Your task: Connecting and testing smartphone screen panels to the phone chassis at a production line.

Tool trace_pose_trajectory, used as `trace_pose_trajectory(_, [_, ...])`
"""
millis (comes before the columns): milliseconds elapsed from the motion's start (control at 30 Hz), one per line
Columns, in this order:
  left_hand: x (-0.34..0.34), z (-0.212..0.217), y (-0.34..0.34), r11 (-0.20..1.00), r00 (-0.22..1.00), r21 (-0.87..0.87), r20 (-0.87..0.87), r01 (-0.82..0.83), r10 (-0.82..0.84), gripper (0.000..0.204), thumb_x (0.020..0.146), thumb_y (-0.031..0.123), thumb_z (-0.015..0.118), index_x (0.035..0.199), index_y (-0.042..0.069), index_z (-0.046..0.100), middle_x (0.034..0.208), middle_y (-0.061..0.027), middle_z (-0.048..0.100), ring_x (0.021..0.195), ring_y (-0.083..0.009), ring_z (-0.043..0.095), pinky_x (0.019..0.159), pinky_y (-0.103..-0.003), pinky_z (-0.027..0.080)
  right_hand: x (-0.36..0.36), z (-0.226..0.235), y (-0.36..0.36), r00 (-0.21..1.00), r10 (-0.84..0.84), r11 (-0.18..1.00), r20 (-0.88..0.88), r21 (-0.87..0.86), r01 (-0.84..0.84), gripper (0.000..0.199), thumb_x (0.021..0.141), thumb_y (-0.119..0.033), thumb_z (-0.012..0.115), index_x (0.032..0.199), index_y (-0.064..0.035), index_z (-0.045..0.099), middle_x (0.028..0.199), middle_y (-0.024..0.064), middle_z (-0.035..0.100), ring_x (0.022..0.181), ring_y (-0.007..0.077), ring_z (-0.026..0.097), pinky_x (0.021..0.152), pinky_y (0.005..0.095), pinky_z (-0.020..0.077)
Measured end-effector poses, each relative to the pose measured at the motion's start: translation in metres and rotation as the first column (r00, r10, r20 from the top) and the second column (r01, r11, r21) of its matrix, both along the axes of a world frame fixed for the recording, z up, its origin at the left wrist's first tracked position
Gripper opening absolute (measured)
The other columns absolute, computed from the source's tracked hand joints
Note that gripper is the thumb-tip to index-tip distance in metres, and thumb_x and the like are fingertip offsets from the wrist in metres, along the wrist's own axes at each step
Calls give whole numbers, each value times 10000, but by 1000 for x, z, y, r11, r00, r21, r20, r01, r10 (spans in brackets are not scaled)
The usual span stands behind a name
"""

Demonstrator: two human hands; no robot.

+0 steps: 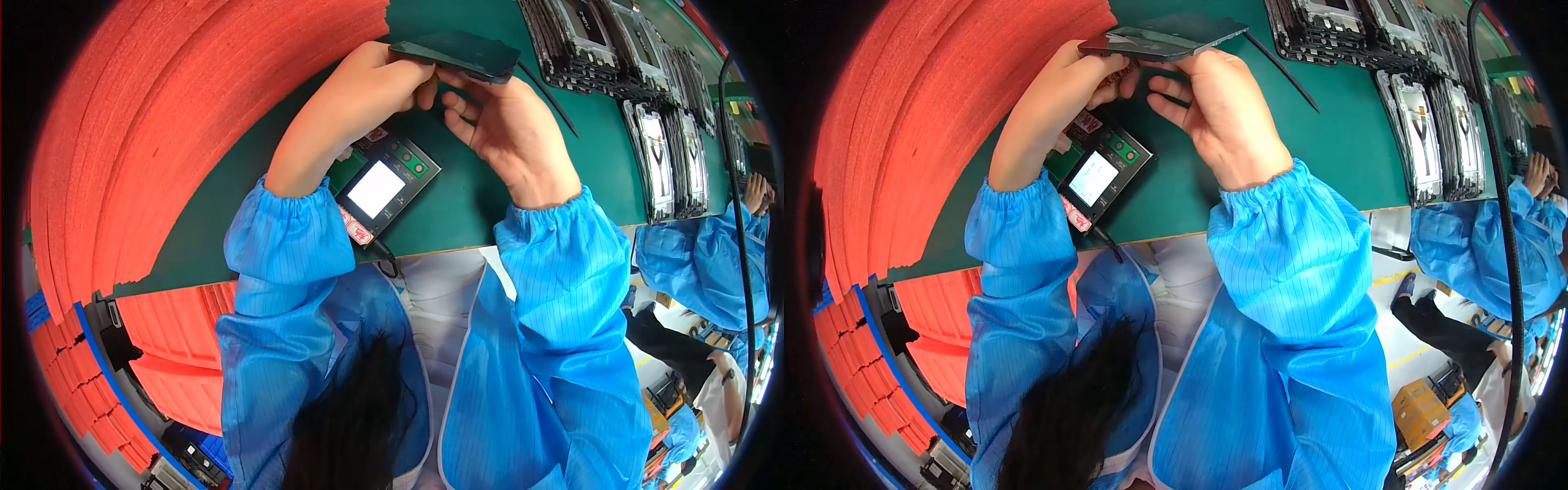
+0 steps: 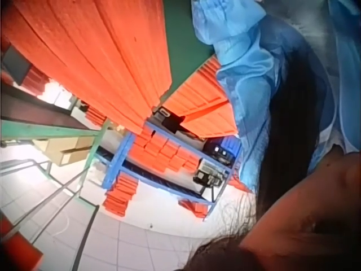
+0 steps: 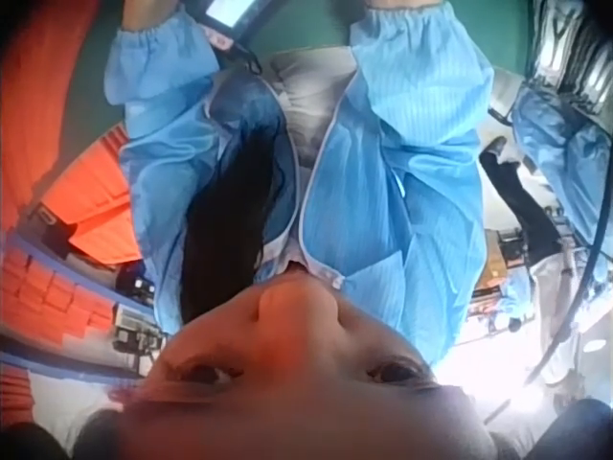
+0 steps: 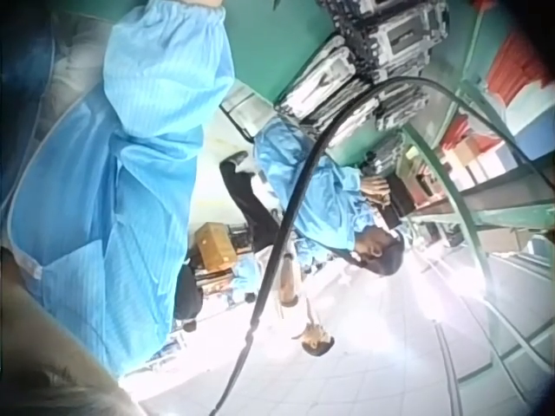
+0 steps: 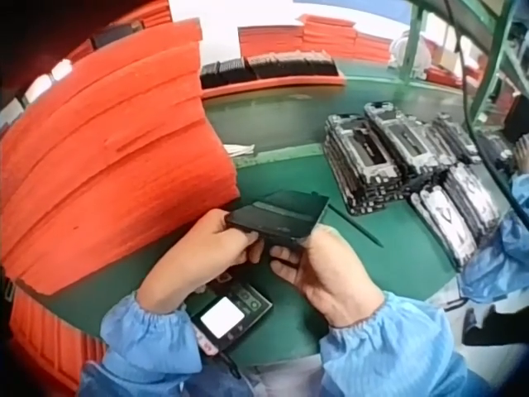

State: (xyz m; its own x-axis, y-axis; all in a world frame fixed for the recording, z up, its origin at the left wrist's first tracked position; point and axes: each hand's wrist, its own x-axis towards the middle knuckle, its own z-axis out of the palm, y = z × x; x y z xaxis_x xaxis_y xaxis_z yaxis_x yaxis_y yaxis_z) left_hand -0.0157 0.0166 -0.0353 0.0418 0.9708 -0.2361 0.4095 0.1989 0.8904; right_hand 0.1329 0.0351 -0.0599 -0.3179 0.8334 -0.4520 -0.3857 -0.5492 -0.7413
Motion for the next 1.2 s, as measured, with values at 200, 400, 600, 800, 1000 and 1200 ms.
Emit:
trace_pose_trajectory(200, [-2,-4,3,999,987,1,159,34,-34,316,876,278,461,667,55,542,506,32,374,480,-78,323,462,-277,240,3,-5,3,999,33,999,1,-14,-33,200,900,-271,568,966,-87,610,925,17,637,767,99,568,710,250,471])
trace_pose_trajectory(400, [-4,-8,1,998,992,31,115,45,-48,287,896,233,435,720,42,556,520,0,463,502,-86,396,490,-267,304,-2,-2,-1,999,9,1000,40,21,-10,231,895,-283,578,1009,-83,594,968,31,630,806,104,571,719,247,464])
trace_pose_trajectory(600, [-8,-7,3,997,991,17,110,80,-81,275,900,206,427,820,18,612,549,-33,535,520,-96,446,508,-258,349,-3,0,-2,1000,-8,998,23,65,6,248,888,-286,593,1022,-77,584,976,45,624,840,115,565,731,254,463])
trace_pose_trajectory(800, [-8,-12,4,996,982,65,176,55,-65,287,908,190,427,891,0,642,553,-41,553,514,-98,461,495,-254,362,-2,-1,-2,1000,5,998,25,67,-7,247,890,-280,596,1014,-67,581,968,53,621,861,125,552,738,265,468])
trace_pose_trajectory(1000, [-9,-12,4,996,990,53,115,78,-84,288,909,198,432,862,0,636,560,-50,570,496,-103,479,476,-252,367,-4,0,-3,999,-5,997,42,82,1,247,895,-267,588,1028,-58,582,970,55,624,861,120,550,729,257,469])
trace_pose_trajectory(1200, [-12,-12,6,993,988,41,103,113,-117,300,914,214,431,821,9,630,573,-57,588,487,-104,491,467,-255,375,-5,0,-3,999,-13,996,51,85,9,240,903,-260,575,1038,-61,587,979,52,625,849,114,553,723,248,468])
